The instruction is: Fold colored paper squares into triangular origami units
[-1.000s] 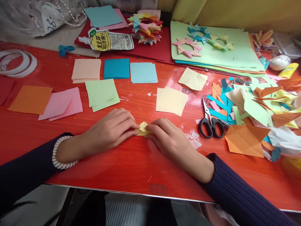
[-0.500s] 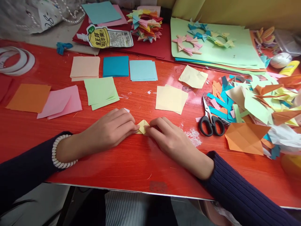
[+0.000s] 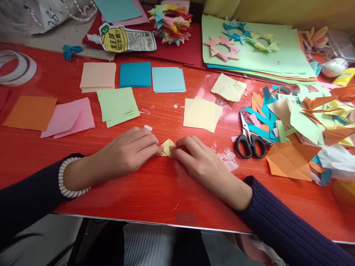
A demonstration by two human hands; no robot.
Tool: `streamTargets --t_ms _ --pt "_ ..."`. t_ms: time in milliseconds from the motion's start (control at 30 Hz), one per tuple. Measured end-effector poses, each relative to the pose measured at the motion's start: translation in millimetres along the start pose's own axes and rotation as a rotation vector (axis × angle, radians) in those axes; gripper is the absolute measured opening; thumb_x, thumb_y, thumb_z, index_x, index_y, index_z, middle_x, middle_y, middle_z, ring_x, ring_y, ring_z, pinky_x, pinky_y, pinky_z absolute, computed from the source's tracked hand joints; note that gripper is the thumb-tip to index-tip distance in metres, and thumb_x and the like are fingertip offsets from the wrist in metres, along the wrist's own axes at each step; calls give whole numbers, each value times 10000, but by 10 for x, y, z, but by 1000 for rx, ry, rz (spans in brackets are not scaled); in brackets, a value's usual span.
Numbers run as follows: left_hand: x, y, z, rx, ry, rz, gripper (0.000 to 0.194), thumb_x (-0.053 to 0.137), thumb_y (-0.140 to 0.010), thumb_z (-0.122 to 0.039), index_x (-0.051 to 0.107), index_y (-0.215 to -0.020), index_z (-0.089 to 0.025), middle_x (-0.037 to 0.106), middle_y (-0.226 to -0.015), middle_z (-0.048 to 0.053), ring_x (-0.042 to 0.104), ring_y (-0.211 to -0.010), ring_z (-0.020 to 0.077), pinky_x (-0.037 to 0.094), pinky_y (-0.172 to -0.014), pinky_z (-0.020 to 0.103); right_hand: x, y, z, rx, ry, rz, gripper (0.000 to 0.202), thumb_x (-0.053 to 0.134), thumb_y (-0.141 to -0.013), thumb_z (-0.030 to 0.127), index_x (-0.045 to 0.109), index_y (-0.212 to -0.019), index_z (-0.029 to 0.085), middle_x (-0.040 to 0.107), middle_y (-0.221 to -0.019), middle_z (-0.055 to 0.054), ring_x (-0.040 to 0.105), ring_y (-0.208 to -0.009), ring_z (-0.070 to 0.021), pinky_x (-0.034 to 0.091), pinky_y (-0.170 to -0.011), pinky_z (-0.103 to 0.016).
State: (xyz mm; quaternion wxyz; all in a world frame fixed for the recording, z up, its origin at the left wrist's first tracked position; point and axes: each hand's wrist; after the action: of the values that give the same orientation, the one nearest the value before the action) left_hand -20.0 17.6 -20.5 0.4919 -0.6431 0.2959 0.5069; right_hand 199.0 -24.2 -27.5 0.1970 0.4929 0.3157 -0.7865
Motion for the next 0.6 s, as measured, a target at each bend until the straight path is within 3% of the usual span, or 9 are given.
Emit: streamTargets --t_ms 600 --pt "-9 10 -10 28 -121 -19 159 450 -884 -114 591 -812 -107 590 -779 54 538 -765 183 440 -723 320 -12 19 -23 -36 17 -3 144 453 -888 112 573 -957 150 538 -896 -74 512 -790 -149 464 -682 -273"
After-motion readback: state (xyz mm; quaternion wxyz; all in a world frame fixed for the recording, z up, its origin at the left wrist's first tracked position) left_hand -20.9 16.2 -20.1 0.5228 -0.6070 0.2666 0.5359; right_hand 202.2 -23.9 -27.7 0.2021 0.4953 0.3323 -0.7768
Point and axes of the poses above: each hand's wrist, its own y-axis away from the middle knuckle, its own x-axis out of the palm, z = x × y
